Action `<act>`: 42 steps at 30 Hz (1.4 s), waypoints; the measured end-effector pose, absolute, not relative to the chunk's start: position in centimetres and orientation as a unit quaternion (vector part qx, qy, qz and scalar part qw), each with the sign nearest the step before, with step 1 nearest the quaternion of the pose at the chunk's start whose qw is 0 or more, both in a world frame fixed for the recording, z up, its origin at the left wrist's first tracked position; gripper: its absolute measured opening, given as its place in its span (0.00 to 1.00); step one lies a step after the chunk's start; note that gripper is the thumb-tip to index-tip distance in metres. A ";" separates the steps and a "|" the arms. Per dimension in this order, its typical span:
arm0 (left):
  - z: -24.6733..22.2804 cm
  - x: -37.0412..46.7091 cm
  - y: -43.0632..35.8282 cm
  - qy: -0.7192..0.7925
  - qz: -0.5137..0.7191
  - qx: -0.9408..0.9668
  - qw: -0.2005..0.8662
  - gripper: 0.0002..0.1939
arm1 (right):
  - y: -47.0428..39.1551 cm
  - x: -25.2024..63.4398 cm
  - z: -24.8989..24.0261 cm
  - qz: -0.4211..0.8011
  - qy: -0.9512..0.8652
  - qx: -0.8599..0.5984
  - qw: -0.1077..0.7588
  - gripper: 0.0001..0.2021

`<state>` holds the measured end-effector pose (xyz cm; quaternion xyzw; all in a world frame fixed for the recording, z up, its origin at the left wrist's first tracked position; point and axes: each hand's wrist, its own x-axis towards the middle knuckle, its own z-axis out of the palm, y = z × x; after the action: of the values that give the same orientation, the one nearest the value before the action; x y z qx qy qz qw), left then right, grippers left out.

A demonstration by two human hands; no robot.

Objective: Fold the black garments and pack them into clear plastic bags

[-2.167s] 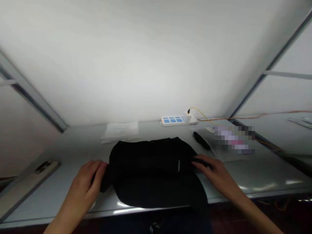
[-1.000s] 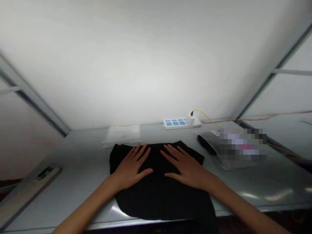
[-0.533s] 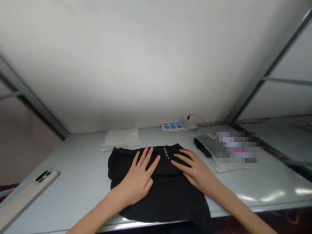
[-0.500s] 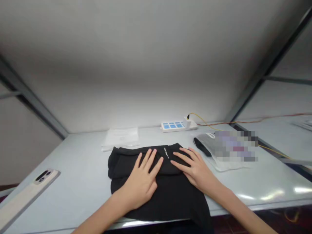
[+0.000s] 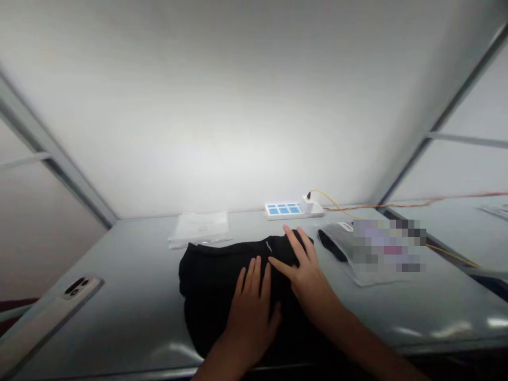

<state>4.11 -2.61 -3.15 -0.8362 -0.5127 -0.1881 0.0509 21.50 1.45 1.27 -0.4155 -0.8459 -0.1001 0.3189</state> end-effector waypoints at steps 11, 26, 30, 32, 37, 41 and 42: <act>-3.7 4.2 -2.8 -0.513 -0.213 -0.829 0.059 0.25 | 4.5 20.5 2.3 -0.164 -0.880 -0.258 0.363 0.47; -2.0 0.1 -5.2 -0.458 -0.263 -0.845 0.086 0.22 | 1.8 19.8 -2.1 0.131 -0.841 -0.442 0.282 0.47; -1.2 -2.9 -6.1 -0.501 -0.302 -0.805 0.101 0.27 | 1.5 19.4 -1.7 -0.001 -0.874 -0.425 0.235 0.51; -1.3 -3.1 -5.8 -0.512 -0.283 -0.804 0.108 0.32 | 2.0 19.3 -1.4 -0.027 -0.897 -0.387 0.212 0.49; -3.3 -2.3 -4.8 -0.518 -0.207 -0.821 0.122 0.37 | 3.9 20.1 -0.5 0.023 -0.934 -0.327 0.141 0.46; -3.9 -2.5 -4.7 -0.528 -0.198 -0.818 0.119 0.35 | 4.1 21.0 0.3 0.062 -0.945 -0.299 0.118 0.42; -3.7 -2.4 -4.7 -0.535 -0.209 -0.810 0.119 0.34 | 4.0 21.1 0.6 0.071 -0.945 -0.295 0.118 0.42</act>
<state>-2.37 -4.71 -3.67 -0.8100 -0.5350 -0.2088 0.1185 21.10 3.97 0.56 -0.2954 -0.9454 0.0706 0.1180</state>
